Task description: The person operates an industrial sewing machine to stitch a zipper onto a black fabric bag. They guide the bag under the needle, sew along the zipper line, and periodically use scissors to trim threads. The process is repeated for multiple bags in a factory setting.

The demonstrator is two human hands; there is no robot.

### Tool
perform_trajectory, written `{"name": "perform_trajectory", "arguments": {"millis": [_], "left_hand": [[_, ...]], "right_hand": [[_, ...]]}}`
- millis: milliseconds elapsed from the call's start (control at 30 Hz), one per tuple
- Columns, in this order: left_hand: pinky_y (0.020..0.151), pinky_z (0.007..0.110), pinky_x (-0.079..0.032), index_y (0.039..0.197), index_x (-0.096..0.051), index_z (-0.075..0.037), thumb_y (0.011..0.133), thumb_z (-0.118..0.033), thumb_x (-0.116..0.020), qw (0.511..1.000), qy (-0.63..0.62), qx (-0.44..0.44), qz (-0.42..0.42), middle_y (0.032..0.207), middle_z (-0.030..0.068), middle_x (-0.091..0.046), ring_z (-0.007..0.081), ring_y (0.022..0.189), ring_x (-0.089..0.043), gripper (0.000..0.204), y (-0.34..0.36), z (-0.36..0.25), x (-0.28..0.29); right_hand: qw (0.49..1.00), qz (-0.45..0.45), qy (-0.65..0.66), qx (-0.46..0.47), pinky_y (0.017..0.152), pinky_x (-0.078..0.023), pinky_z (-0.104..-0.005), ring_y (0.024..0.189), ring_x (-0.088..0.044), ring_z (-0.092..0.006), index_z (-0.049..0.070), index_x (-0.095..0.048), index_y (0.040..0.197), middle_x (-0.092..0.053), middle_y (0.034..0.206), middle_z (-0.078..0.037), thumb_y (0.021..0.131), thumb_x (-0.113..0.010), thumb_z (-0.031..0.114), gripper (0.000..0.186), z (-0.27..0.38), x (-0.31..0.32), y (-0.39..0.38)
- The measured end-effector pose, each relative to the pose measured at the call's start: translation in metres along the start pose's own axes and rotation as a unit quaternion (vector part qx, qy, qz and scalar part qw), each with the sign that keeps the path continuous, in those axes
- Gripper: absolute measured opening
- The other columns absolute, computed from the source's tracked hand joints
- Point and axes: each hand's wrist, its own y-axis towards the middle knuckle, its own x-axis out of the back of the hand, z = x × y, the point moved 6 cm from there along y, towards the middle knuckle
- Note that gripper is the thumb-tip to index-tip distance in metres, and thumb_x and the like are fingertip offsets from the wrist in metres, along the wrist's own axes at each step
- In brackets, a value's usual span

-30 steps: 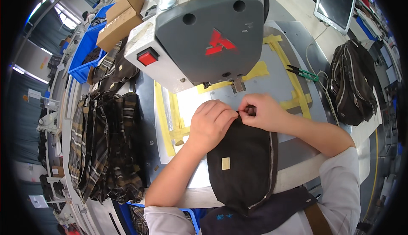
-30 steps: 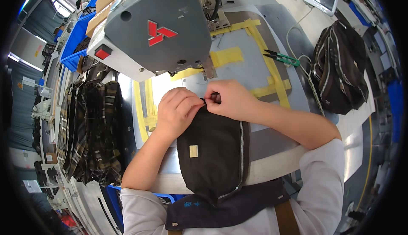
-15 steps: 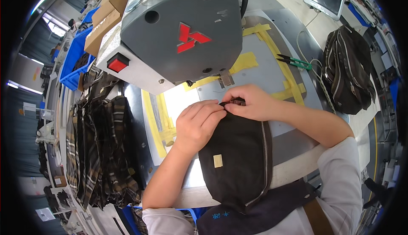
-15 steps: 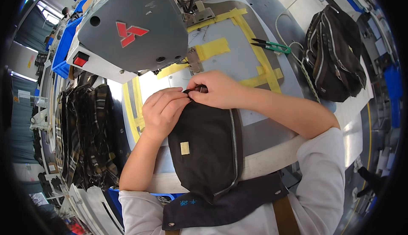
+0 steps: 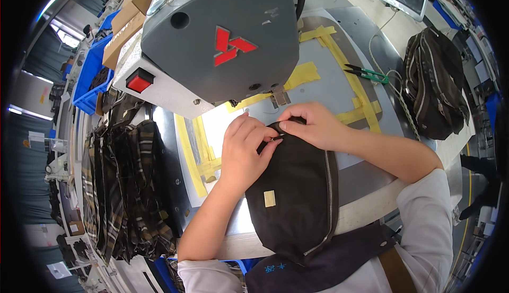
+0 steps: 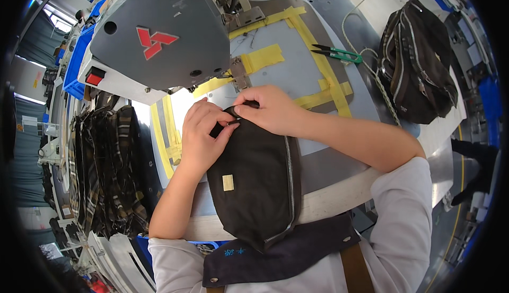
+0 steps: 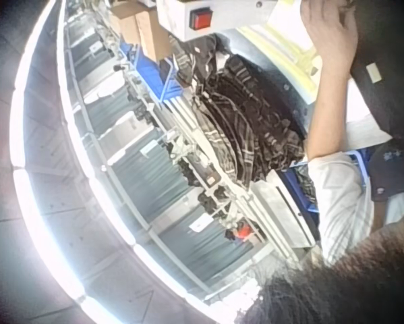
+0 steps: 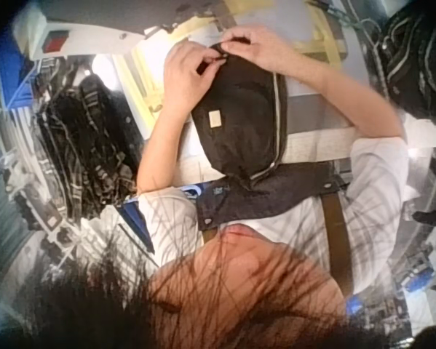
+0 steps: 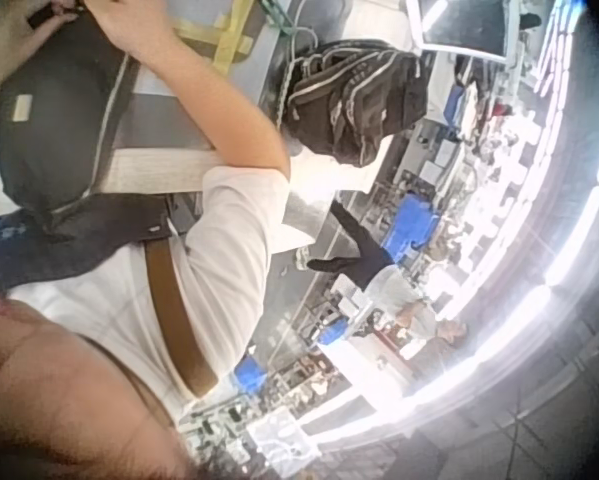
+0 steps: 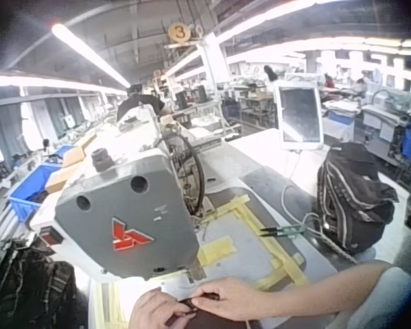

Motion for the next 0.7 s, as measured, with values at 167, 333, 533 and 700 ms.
{"name": "perform_trajectory", "arguments": {"millis": [167,333,533,700], "left_hand": [[0.088,0.043,-0.052,0.084,-0.066,-0.009,0.068,-0.004,-0.079,0.997,0.011,-0.067,-0.023,0.088,0.0047,-0.059,0.0259,0.088,-0.059,0.021,-0.004,-0.008,0.003],[0.072,0.036,-0.054,0.085,-0.066,-0.009,0.07,-0.004,-0.078,0.996,-0.065,0.05,-0.016,0.099,0.0054,-0.062,0.0244,0.085,-0.063,0.02,0.0,-0.006,0.0],[0.064,0.032,-0.054,0.086,-0.067,-0.007,0.073,-0.001,-0.076,0.993,-0.074,0.087,-0.039,0.095,0.0048,-0.065,0.0226,0.077,-0.066,0.017,-0.007,0.005,0.0],[0.066,0.031,-0.052,0.086,-0.067,-0.005,0.075,-0.002,-0.077,0.978,-0.137,0.153,-0.034,0.087,0.0067,-0.066,0.0228,0.076,-0.066,0.015,-0.007,0.015,0.002]], "right_hand": [[0.998,-0.035,-0.054,0.009,0.069,-0.046,-0.0275,0.075,-0.057,-0.0105,0.0,-0.066,0.097,-0.065,0.083,-0.004,0.092,-0.062,0.014,0.016,0.007,0.001,0.0],[0.996,-0.061,-0.028,0.052,0.07,-0.046,-0.0282,0.076,-0.057,-0.0118,0.0,-0.066,0.099,-0.065,0.085,-0.004,0.091,-0.063,0.014,0.016,0.011,-0.001,-0.006],[0.998,0.002,-0.054,0.019,0.073,-0.047,-0.0288,0.08,-0.059,-0.0139,0.0,-0.066,0.099,-0.065,0.087,-0.006,0.089,-0.065,0.014,0.017,0.01,0.004,-0.004],[0.999,-0.027,0.027,0.001,0.075,-0.047,-0.0268,0.081,-0.059,-0.0117,0.002,-0.068,0.098,-0.065,0.086,-0.006,0.087,-0.068,0.011,0.014,0.006,0.002,-0.007]]}}
